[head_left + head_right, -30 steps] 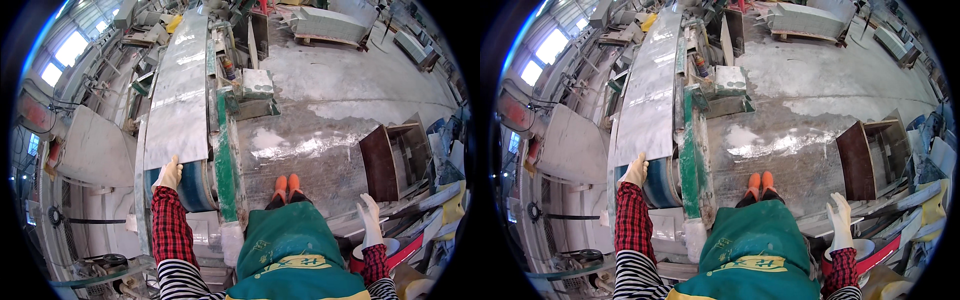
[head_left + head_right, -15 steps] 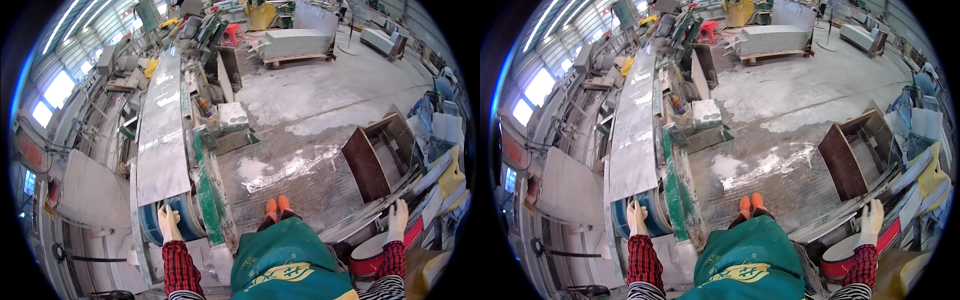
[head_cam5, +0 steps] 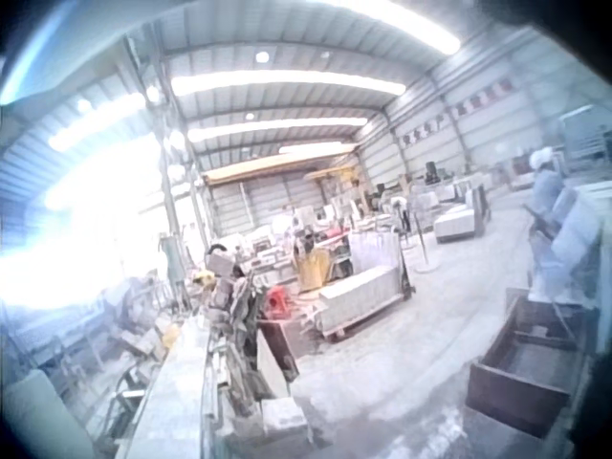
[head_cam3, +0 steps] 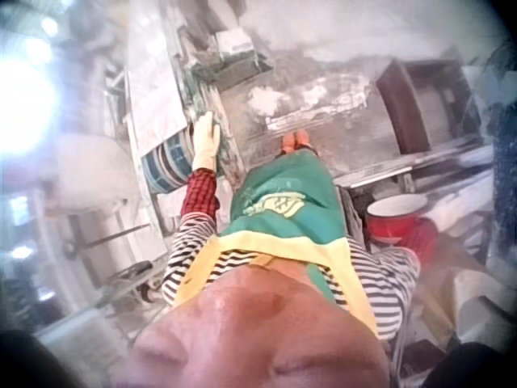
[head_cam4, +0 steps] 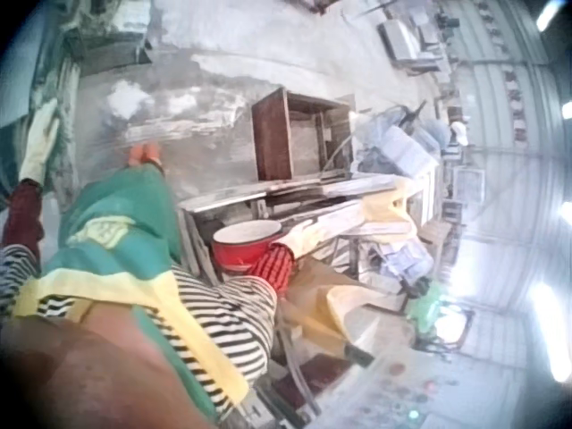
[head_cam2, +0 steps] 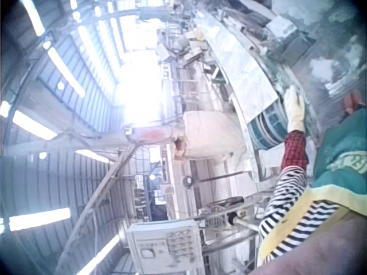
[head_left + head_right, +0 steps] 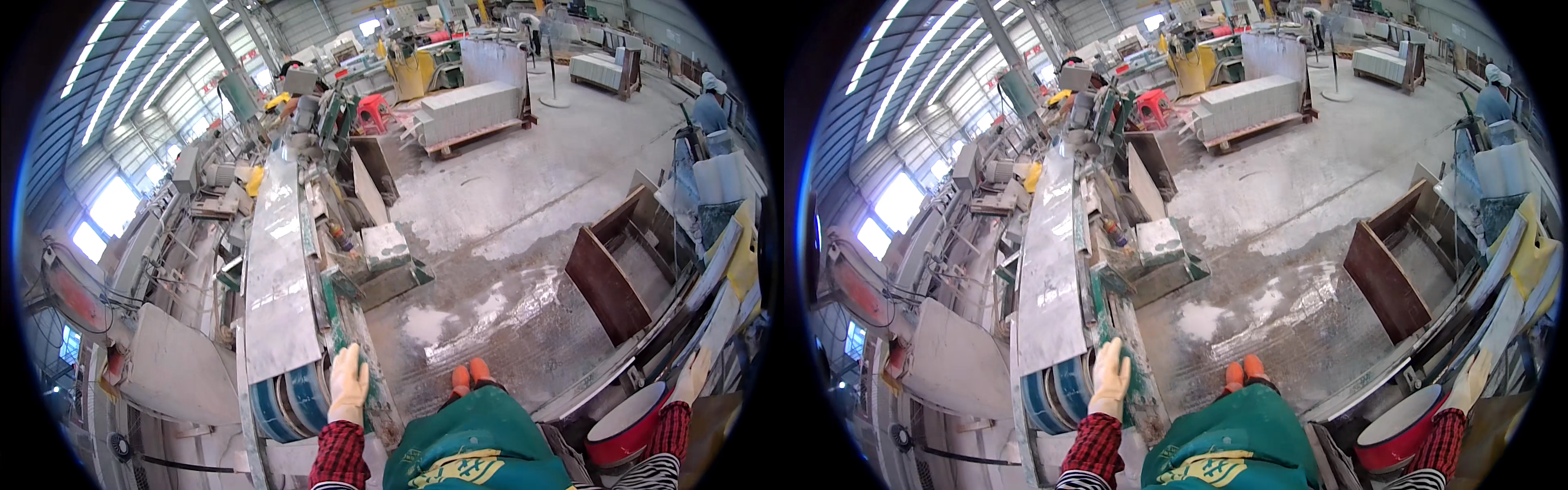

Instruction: The person repeatedly picks up rectangular stone slabs from a conveyor belt and places them into a wooden crate. The person handles the slabs one at a time, moving them from the moving belt to the stationary crate.

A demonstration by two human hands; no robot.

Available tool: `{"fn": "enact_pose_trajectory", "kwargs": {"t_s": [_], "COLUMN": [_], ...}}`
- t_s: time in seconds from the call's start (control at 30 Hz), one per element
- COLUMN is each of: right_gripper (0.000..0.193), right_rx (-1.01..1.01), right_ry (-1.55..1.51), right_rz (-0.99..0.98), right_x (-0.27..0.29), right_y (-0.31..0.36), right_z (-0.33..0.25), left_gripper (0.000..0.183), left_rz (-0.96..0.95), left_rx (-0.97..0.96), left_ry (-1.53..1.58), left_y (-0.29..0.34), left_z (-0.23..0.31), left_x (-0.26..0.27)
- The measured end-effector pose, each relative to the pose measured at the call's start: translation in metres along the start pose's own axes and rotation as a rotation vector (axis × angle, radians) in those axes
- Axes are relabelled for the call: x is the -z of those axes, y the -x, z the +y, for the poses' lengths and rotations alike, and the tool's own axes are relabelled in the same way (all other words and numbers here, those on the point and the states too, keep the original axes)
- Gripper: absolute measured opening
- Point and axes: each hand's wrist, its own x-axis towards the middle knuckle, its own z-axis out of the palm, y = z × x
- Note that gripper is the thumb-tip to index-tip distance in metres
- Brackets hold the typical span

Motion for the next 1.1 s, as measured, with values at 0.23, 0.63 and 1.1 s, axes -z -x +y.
{"fn": "enact_pose_trajectory", "kwargs": {"t_s": [0.23,0.63,1.1], "right_gripper": [0.045,0.047,0.047], "right_rx": [-0.013,-0.037,-0.062], "right_ry": [-0.005,0.077,0.077], "right_rz": [0.035,-0.051,-0.091], "right_x": [-0.002,0.014,0.033], "right_y": [0.006,0.016,0.029], "right_z": [0.016,0.004,-0.013], "left_gripper": [0.042,0.03,0.05], "left_rz": [-0.101,-0.017,-0.08], "left_rx": [0.095,0.087,0.028], "left_ry": [-0.108,-0.072,-0.022], "left_y": [0.003,0.01,0.041], "left_z": [0.018,0.011,-0.068], "left_x": [-0.016,-0.025,-0.097]}}
